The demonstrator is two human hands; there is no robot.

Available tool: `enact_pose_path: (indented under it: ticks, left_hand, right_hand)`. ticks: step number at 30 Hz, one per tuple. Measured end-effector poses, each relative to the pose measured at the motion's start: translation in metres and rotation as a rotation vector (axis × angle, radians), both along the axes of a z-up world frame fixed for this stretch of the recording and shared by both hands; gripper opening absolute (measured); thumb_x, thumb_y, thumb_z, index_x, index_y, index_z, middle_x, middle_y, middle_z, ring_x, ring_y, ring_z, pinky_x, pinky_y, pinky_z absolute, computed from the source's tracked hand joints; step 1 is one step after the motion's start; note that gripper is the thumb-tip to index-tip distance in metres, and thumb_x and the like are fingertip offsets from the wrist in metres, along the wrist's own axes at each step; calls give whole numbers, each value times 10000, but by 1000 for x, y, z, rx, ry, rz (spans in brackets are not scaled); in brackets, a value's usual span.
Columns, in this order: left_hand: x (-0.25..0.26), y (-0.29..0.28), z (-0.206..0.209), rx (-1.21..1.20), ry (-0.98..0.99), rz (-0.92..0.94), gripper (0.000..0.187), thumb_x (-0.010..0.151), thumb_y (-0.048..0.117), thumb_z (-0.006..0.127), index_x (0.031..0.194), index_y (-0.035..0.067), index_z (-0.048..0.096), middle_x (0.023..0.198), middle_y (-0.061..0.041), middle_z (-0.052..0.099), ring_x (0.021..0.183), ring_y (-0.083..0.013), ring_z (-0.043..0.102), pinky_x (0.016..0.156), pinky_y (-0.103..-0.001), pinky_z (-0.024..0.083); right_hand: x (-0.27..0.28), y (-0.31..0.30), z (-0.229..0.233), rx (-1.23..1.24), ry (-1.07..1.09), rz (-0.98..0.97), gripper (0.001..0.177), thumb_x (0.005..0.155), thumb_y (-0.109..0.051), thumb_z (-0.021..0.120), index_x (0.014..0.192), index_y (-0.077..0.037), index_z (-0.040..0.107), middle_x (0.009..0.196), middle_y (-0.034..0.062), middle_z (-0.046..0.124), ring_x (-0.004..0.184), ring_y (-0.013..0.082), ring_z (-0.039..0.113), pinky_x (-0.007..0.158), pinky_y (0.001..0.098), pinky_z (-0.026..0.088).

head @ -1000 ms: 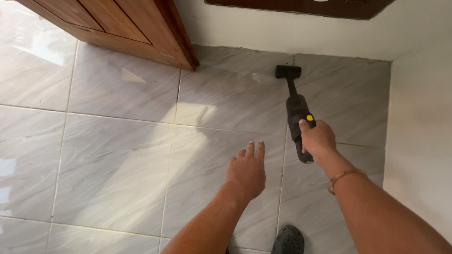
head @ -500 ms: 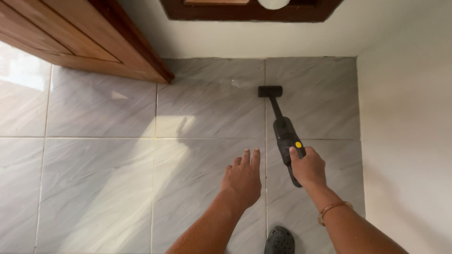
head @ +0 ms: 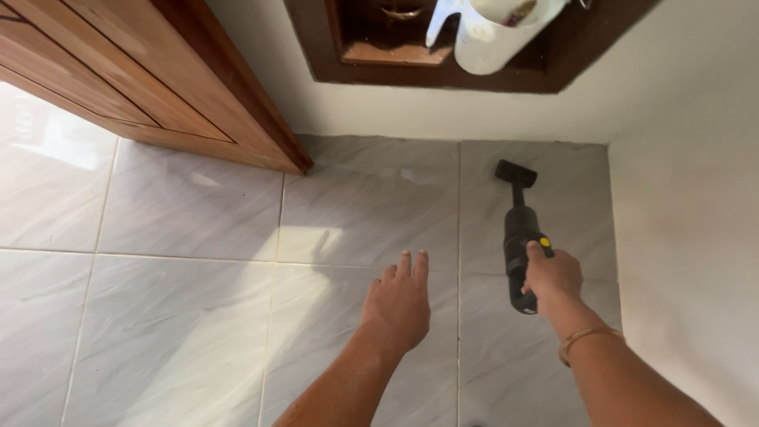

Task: Vacuuming the floor and baseboards using a handheld vacuum.

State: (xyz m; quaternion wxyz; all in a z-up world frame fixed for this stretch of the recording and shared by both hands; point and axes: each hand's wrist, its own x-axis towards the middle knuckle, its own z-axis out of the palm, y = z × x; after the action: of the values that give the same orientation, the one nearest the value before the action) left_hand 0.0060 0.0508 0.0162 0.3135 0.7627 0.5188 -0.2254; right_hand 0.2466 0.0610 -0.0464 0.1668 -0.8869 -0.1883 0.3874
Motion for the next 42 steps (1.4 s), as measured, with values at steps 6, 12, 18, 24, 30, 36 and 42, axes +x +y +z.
enact_pose_path:
  ticks: [6,12,18,24,30,36,42]
  left_hand:
    - [-36,8,-1,34,22,63,804,959,99,562,1617,53,103,1648,-210,216,1399,-330,414,1059,-455,455]
    - [-56,5,1,39,35,113,826,953,145,605,1611,65,111,1633,-190,245,1382,-319,426,1061,-465,446]
    - [-60,4,0,60,24,127,817,948,136,612,1606,69,132,1623,-183,264,1369,-317,434,1053,-470,449]
    - [-66,4,4,66,-1,160,798,944,105,595,1610,68,157,1624,-184,272,1354,-306,452,1045,-464,461]
    - [-69,-6,-4,50,-11,194,809,937,105,602,1607,75,150,1621,-191,256,1383,-319,418,1071,-477,438]
    - [-77,-18,4,14,-32,256,810,941,102,605,1605,69,144,1629,-193,240,1387,-331,412,1083,-486,429]
    - [-105,-37,7,30,-73,376,815,909,65,623,1591,67,178,1613,-189,272,1369,-338,427,1085,-498,419]
  right_hand:
    - [-66,29,-8,47,62,156,466,1040,-396,585,1008,62,659,699,173,662,553,274,648,590,420,551]
    - [-140,43,20,-62,71,384,426,1017,-422,572,1114,-15,658,828,148,714,624,255,696,639,419,571]
    - [-124,48,-16,-95,-19,508,488,1018,-468,549,1187,-20,646,981,168,736,769,272,733,738,424,591]
    - [-57,50,-8,-153,-137,383,527,1059,-466,520,1205,29,627,882,181,731,685,268,748,667,403,598]
    - [-20,34,-7,-182,-136,178,531,1083,-451,514,1166,60,632,799,171,698,637,255,691,600,398,574]
    - [-63,20,-11,-112,-109,211,500,1062,-426,551,1137,62,627,789,193,707,619,276,700,622,418,574]
    - [-161,6,-23,-65,-47,380,476,1017,-423,580,1151,33,614,850,184,717,620,280,726,646,426,591]
